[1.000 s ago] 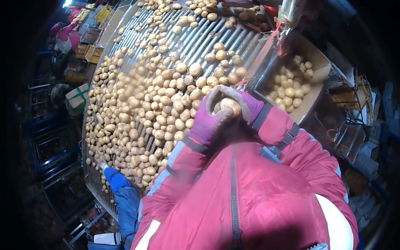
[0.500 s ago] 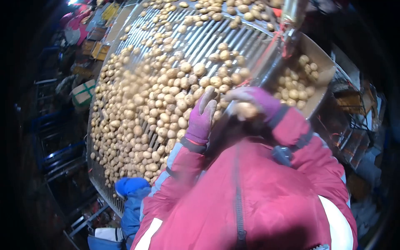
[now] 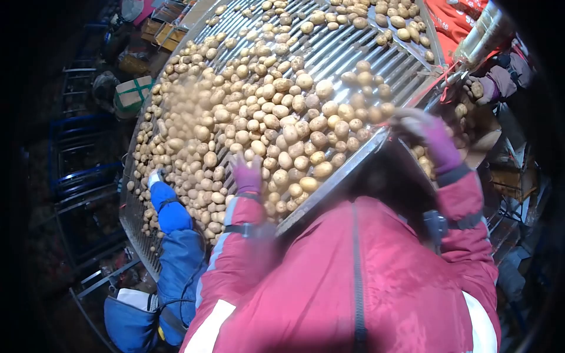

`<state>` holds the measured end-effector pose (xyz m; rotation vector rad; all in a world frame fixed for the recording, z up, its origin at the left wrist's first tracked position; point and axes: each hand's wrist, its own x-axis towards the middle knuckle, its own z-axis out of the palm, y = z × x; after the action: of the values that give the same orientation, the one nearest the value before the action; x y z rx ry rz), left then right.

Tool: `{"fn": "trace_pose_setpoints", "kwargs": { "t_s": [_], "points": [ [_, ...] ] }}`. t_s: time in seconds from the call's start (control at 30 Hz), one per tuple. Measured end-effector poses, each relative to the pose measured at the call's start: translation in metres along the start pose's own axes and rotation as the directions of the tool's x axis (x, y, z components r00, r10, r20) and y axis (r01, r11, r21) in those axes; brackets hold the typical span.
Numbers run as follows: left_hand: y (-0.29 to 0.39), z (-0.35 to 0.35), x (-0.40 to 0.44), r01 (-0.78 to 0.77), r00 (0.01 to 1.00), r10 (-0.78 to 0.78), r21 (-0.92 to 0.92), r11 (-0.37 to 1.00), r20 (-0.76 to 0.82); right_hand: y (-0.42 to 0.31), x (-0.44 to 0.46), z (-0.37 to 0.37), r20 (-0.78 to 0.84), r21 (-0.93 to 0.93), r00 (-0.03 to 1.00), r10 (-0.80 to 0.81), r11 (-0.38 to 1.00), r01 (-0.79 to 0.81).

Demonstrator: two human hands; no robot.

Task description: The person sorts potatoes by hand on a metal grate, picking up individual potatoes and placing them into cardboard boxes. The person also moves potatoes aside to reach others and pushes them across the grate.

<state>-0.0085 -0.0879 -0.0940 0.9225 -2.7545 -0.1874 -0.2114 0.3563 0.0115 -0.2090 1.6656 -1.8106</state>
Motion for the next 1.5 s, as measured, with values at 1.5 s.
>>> {"fn": "trace_pose_setpoints", "kwargs": {
  "t_s": [1.5],
  "points": [
    [0.072, 0.017, 0.237, -0.295, 0.894, 0.448, -0.728, 0.619, 0.018, 0.016, 0.139, 0.207, 0.148, 0.187, 0.900, 0.410, 0.882, -0.433]
  ]
}}
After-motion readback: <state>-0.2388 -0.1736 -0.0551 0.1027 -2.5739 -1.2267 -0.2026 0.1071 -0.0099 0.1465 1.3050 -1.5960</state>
